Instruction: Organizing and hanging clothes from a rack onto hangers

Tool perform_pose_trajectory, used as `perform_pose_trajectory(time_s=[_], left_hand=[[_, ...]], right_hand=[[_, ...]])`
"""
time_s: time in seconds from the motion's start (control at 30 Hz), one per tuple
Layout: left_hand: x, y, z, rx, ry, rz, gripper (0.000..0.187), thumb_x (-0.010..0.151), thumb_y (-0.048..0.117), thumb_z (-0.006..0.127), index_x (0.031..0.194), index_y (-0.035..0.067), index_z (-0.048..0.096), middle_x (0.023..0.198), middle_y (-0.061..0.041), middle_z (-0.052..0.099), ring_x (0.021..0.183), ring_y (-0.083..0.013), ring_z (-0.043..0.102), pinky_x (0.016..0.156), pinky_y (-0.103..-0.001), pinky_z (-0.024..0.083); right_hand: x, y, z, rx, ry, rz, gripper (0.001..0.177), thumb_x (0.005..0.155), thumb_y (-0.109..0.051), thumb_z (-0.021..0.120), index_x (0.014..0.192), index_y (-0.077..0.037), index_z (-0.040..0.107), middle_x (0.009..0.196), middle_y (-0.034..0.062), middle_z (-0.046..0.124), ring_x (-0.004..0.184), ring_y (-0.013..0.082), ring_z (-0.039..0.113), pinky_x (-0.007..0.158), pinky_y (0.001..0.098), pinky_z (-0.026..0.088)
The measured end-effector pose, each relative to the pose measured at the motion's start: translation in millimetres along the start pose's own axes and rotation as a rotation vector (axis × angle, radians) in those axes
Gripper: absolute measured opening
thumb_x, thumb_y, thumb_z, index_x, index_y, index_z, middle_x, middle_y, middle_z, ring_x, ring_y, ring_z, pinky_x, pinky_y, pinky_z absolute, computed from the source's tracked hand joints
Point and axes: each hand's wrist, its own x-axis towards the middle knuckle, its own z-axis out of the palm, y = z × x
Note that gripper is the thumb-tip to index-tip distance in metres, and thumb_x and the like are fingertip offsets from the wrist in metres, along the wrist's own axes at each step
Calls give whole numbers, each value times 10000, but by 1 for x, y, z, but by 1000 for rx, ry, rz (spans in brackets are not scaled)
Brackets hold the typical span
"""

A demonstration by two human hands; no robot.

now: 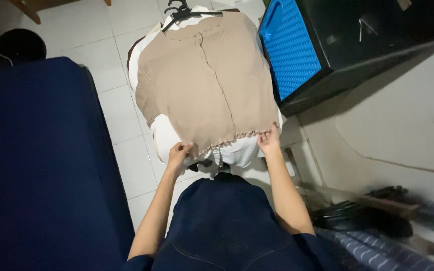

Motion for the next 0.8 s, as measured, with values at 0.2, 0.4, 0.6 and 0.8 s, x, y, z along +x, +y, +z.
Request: perform_pose_trajectory(time_s=[0.2, 0.4, 0.6, 0.8], left_hand=[[-76, 49, -27, -132, -51, -31, 239, 938, 214, 770, 1078, 22, 743, 919, -88, 656, 838, -213, 629, 762, -360, 552], [-82, -2, -55, -240, 13, -20, 197, 997, 214, 714, 1033, 23, 680, 933, -66, 637, 882, -205, 616, 881, -351, 508], [-17, -64, -53, 176, 65, -72, 243, 917, 239, 736, 1062, 44, 726, 902, -117, 705, 828, -242, 684, 735, -367, 547], [-53, 65, -11, 371, 356, 178, 199, 980, 184, 645, 1051, 10, 709, 996, -246, 704, 951, -425, 725, 830, -485, 562]], right_hand=[[-100, -48, 46, -118, 115, -232, 341, 969, -383, 760, 1108, -209, 502, 994, -26, 452, 821, 163, 509, 684, 309, 424], [-95, -44, 3, -238, 93, -220, 321, 1008, -363, 714, 1120, -184, 472, 939, -25, 463, 811, 153, 547, 772, 276, 481], [7, -32, -48, -611, 325, -250, 303, 993, -241, 713, 1251, -108, 626, 1131, 159, 706, 1093, 322, 713, 905, 458, 591], [-105, -19, 45, -835, 116, -910, 203, 962, 28, 642, 1093, -119, 591, 1025, 68, 602, 1016, 213, 599, 938, 368, 459]])
